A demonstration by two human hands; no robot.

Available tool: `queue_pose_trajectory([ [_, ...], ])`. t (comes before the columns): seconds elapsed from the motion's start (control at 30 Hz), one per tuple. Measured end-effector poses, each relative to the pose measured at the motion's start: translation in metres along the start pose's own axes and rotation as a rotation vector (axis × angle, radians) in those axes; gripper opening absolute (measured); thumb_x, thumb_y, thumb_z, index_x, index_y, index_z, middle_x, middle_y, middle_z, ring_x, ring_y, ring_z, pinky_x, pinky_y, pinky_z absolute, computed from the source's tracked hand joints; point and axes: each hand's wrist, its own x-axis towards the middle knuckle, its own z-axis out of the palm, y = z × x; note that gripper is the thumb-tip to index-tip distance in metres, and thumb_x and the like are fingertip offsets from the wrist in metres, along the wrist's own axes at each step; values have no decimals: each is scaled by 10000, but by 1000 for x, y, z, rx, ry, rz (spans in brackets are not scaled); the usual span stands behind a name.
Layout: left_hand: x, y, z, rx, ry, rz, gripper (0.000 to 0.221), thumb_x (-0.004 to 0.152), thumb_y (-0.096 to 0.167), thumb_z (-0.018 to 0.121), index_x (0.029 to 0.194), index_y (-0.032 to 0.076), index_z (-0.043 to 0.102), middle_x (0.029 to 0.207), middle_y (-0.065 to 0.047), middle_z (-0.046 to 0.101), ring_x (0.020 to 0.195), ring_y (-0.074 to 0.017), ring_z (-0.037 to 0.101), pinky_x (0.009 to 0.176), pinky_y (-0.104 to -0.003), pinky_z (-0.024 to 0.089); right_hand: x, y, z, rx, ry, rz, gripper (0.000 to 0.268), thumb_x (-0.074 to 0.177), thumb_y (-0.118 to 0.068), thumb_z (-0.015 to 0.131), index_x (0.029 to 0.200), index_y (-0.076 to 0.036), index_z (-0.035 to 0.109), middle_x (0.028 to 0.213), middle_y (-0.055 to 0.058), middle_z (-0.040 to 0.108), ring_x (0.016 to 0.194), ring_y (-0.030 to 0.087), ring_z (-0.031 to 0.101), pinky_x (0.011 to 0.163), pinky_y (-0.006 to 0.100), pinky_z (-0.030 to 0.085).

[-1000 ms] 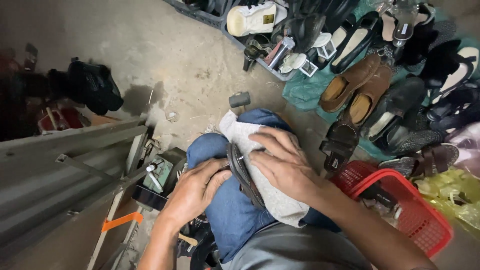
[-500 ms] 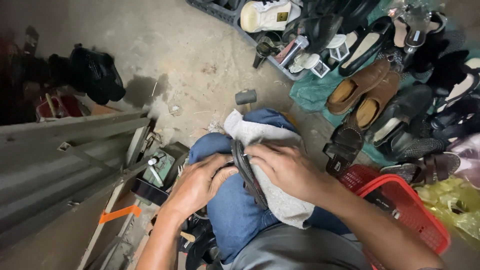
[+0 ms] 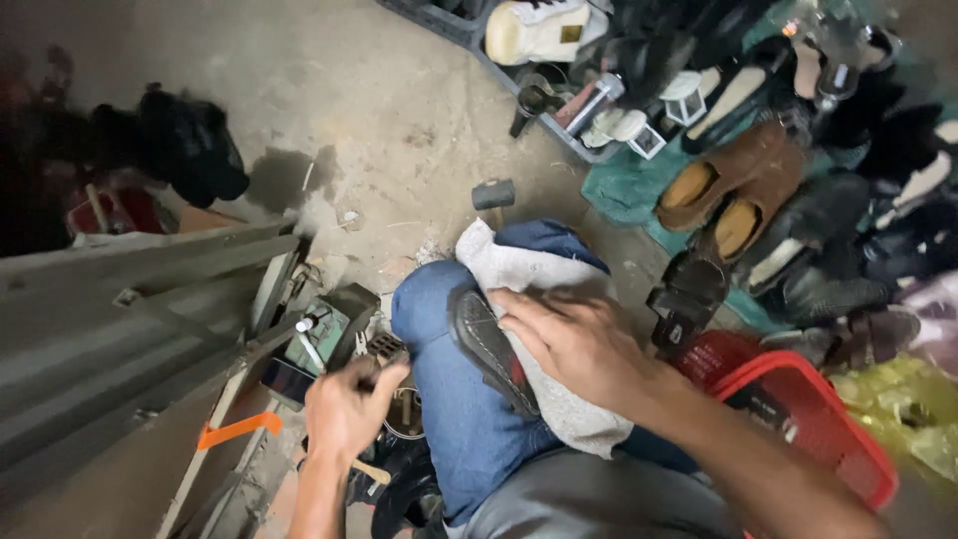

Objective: Hand-stitching the sole of a brown sandal using a needle and thread.

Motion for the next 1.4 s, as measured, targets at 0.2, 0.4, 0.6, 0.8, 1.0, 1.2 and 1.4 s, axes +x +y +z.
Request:
queue_pose_trajectory([
  [0.2,-25,24,2,-299,36,176,295,830,317,668,756,36,718,561,-72,615,506,-231,514,549,-347,467,-19,0,-5,102,-214,5,235,806,-16,641,1037,-37,679,880,45,740,679,192,672,647,346,556],
  [0.4,-21,53,3,-692,-246,183,797,981,585,214,708,23,710,586,-42,563,528,-163,483,532,-297,409,-40,-8,-52,715,-272,223,32,823,29,679,848,9,680,1357,190,648,1005,197,632,740,308,493],
  [0.6,-28,51,8,-1036,-340,50,809,980,620,262,770,-33,691,582,-87,551,493,-165,481,480,-291,381,-32,7,-20,1012,-178,96,388,827,117,669,1180,-41,640,1468,137,550,885,136,630,792,300,609],
  [0.8,-27,40,24,-929,-274,304,777,1086,493,139,821,18,693,480,-84,579,403,-182,558,461,-305,462,6,-26,18,79,-43,-20,447,880,-79,734,1319,-76,647,1415,191,556,788,284,717,646,433,593],
  [1.0,-28,63,26,-922,-268,409,688,1097,435,202,832,50,708,475,-90,546,408,-202,540,446,-308,477,2,-14,-5,166,-36,63,321,849,2,637,1151,-71,719,1286,209,646,937,418,736,745,478,614],
  [1.2,-32,88,40,-1032,-41,510,148,961,206,705,920,73,755,620,-52,643,627,-101,532,569,-286,514,-9,17,-20,316,-59,104,418,864,-9,676,1278,-64,669,1329,152,661,783,294,651,499,319,551],
  [1.4,-36,117,43,-860,208,588,143,866,70,808,1002,74,765,807,-103,742,745,-253,751,687,-344,601,-20,49,-20,479,-105,110,505,875,-52,725,1361,-9,597,1357,166,644,893,211,562,528,271,566],
])
